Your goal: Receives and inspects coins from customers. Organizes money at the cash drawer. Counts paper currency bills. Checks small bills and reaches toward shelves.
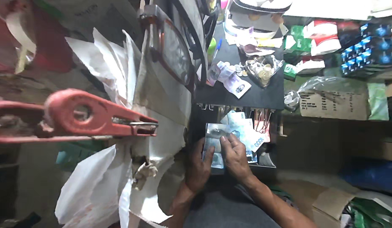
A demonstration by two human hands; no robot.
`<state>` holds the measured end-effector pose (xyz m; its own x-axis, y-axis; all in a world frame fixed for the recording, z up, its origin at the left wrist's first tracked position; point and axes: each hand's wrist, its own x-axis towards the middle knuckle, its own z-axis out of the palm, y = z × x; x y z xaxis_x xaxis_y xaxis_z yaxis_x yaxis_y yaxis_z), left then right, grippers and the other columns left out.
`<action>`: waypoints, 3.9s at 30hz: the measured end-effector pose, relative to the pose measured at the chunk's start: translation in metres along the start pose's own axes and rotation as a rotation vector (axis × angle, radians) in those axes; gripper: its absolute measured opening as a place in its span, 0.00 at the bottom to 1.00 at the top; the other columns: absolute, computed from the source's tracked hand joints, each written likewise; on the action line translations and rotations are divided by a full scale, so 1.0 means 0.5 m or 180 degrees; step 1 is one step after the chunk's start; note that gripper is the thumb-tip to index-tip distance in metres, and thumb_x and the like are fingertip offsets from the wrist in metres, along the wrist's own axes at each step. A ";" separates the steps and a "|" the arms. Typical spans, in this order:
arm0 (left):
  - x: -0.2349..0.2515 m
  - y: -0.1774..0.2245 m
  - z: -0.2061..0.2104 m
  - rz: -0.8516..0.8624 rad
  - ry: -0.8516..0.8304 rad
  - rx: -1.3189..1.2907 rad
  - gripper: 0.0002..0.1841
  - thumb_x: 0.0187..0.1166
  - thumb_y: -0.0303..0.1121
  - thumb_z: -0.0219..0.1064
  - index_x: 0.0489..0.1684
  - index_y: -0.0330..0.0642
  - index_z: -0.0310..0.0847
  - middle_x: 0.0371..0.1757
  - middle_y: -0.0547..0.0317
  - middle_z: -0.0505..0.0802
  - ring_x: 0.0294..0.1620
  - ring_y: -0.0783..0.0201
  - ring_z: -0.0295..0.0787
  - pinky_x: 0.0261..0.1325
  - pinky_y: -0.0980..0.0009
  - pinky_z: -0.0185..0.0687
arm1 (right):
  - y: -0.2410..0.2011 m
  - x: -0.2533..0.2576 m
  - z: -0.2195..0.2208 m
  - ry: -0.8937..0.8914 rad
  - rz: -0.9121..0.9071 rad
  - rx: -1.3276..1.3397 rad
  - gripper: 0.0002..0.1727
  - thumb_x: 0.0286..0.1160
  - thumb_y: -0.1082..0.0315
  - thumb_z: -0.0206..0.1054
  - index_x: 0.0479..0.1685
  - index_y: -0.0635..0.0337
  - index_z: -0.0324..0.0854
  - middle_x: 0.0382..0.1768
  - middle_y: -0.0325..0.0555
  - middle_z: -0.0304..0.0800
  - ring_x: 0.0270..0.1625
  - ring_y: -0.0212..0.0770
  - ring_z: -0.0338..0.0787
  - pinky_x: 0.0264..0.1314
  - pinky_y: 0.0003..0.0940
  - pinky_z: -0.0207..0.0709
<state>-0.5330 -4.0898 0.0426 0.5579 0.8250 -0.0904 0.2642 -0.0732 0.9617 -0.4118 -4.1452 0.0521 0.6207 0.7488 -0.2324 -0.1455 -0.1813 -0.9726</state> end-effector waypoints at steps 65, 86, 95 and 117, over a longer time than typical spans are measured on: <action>0.116 -0.037 0.021 -0.0202 0.0217 0.0326 0.24 0.80 0.25 0.65 0.74 0.23 0.76 0.75 0.32 0.83 0.81 0.44 0.76 0.85 0.53 0.65 | 0.033 0.195 0.069 0.0476 0.0494 -0.1072 0.15 0.80 0.74 0.67 0.62 0.68 0.84 0.52 0.60 0.92 0.51 0.48 0.92 0.59 0.47 0.83; 0.118 -0.026 0.012 -0.0354 -0.0075 0.0668 0.28 0.81 0.33 0.67 0.82 0.33 0.72 0.80 0.38 0.80 0.81 0.47 0.76 0.83 0.52 0.68 | 0.028 0.170 0.032 0.0075 -0.0145 -0.1778 0.13 0.80 0.72 0.67 0.57 0.63 0.90 0.53 0.56 0.94 0.56 0.50 0.94 0.65 0.50 0.84; 0.003 -0.040 -0.015 0.0755 0.0166 0.1441 0.26 0.80 0.36 0.68 0.73 0.27 0.79 0.77 0.32 0.81 0.71 0.47 0.86 0.71 0.57 0.83 | 0.013 0.193 0.060 -0.0132 0.0452 -0.2189 0.14 0.83 0.69 0.64 0.59 0.66 0.87 0.52 0.63 0.93 0.57 0.60 0.92 0.64 0.60 0.82; 0.059 -0.017 0.036 0.1064 -0.0806 0.1994 0.22 0.86 0.42 0.62 0.65 0.31 0.86 0.60 0.41 0.93 0.52 0.46 0.96 0.53 0.52 0.92 | -0.055 0.095 -0.195 -0.0214 0.1398 -0.3806 0.45 0.75 0.34 0.68 0.80 0.63 0.71 0.62 0.68 0.87 0.69 0.68 0.85 0.71 0.69 0.71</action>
<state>-0.5048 -4.0748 0.0272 0.8308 0.5542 0.0510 0.4048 -0.6646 0.6281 -0.3031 -4.1666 0.0681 0.6517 0.5045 -0.5664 0.4755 -0.8535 -0.2132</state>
